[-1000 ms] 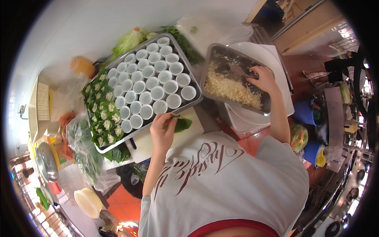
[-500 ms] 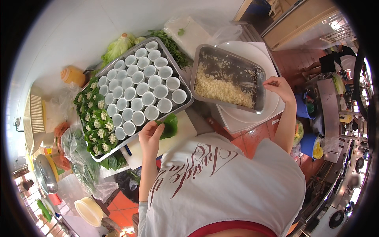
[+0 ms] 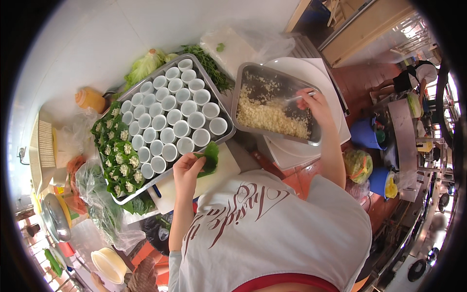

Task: The person folds green leaves into small cups and places them into a tray of white plastic cups. They then scoop a grainy filling from a metal tray and add it into each leaf cup. The process is repeated continuously across the tray.

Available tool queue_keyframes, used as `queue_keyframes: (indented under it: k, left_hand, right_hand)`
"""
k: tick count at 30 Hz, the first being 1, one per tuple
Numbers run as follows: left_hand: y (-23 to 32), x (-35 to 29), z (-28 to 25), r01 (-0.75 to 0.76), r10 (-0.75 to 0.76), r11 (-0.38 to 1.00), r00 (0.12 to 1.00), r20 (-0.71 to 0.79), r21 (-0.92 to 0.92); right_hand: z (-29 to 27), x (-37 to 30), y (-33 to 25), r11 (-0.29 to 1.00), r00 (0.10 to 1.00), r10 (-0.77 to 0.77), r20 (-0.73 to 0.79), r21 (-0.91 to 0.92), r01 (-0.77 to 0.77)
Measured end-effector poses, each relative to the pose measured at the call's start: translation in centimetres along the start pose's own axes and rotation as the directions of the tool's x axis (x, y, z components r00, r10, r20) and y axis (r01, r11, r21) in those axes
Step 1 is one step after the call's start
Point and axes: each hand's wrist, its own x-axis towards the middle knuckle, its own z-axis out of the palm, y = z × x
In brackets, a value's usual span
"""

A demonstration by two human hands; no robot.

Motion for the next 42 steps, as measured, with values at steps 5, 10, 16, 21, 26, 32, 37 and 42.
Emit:
queue_keyframes:
  k: [5,10,16,21,26,32,37,42]
  left_hand:
    - [1.4,1.6,1.5,0.000,-0.002,1.000,0.996,0.093,0.018]
    - [3.4,4.2,4.2,-0.021,0.009,0.990,0.996,0.087,0.139]
    - [4.0,7.9,9.1,-0.169,0.131,0.957,0.977,0.169,0.235]
    - [4.0,9.1,12.2,-0.253,0.187,0.907,0.958,0.216,0.336]
    - [2.7,10.2,12.4,-0.209,0.150,0.934,0.966,0.210,0.292]
    - [0.8,10.9,10.3,-0.209,0.191,0.966,0.974,0.125,0.155]
    - [2.8,8.0,5.7,-0.155,0.154,0.987,0.988,-0.022,-0.050]
    - [3.7,4.3,-5.1,-0.248,0.222,0.969,0.886,-0.407,-0.012]
  right_hand:
    - [4.3,1.2,-0.5,0.985,0.993,-0.118,0.026,0.127,0.114]
    - [4.0,0.7,-1.2,0.942,0.991,-0.033,-0.131,0.328,0.075]
    - [3.5,-2.7,-4.0,0.885,0.931,-0.239,-0.276,0.332,0.326]
    - [6.4,-6.7,-6.2,0.904,0.874,-0.385,-0.296,0.070,0.422]
    - [7.8,-7.0,-6.2,0.587,0.624,-0.775,-0.101,-0.483,0.650]
    - [7.9,-6.6,-5.3,0.729,0.724,-0.670,-0.164,-0.330,0.600]
    - [5.9,-4.5,-2.0,0.887,0.750,-0.433,-0.501,-0.087,0.453]
    - [1.9,-1.9,2.2,0.939,0.863,-0.321,-0.391,-0.251,0.236]
